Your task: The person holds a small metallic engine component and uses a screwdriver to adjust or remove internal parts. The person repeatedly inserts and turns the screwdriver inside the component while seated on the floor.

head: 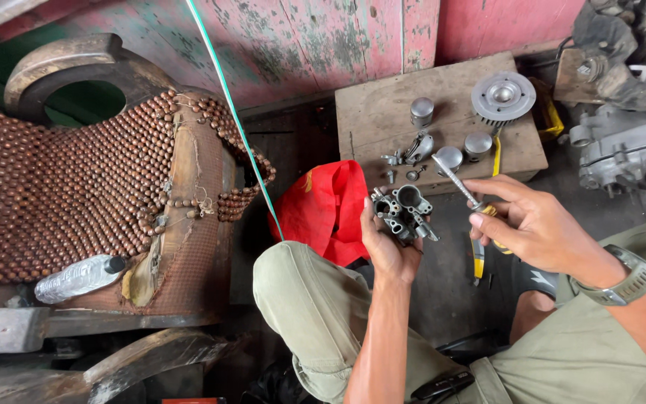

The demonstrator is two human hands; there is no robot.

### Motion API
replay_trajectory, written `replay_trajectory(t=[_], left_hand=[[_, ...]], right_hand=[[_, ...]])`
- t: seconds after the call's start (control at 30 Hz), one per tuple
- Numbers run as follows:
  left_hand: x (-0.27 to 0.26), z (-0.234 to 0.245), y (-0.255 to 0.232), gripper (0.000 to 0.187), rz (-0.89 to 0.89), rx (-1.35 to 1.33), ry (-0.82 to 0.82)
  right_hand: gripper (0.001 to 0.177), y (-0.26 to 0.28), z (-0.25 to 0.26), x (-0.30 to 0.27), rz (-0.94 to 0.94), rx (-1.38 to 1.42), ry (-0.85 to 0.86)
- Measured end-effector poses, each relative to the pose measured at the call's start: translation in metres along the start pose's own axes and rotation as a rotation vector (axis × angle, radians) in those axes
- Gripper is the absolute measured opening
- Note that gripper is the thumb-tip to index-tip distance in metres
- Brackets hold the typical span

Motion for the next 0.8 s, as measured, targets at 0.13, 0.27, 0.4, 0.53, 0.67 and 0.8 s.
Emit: replay_trajectory(t=[0.13, 0.27, 0.4, 0.53, 0.67, 0.8], left_hand=[[0.008, -0.003, 0.002, 0.042, -0.01, -0.06, 0.059], [0.005, -0.002, 0.003, 0.041, -0.012, -0.044, 0.05], [0.009, -0.003, 0.004, 0.042, -0.008, -0.054, 0.064], [0.012, -0.012, 0.005, 0.053, -0.034, -0.062, 0.266], [0.008, -0.007, 0.008, 0.045, -0.005, -0.058, 0.215], [0.01, -0.011, 0.008, 0.043, 0.013, -0.062, 0.2]], right_hand=[[0.049, 0.004, 0.005, 0.002, 0.06, -0.011, -0.022], [0.05, 0.009, 0.008, -0.003, 0.059, 0.023, -0.019], [0.054, 0.02, 0.014, -0.003, 0.213, 0.062, -0.027], [0.053, 0.036, 0.021, -0.009, 0.349, 0.045, -0.065], [0.042, 0.027, 0.029, -0.007, 0.237, 0.201, -0.147], [0.028, 0.012, 0.038, 0.002, 0.331, 0.44, -0.165]])
Point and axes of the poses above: each hand's wrist, its own x-axis towards the middle knuckle, its own z-axis out of the back of the hand, y = z × x, the point moved 9 cm from there along x, towards the middle knuckle, and after that the axes turned 4 degrees about -y, right-handed, at the moved point
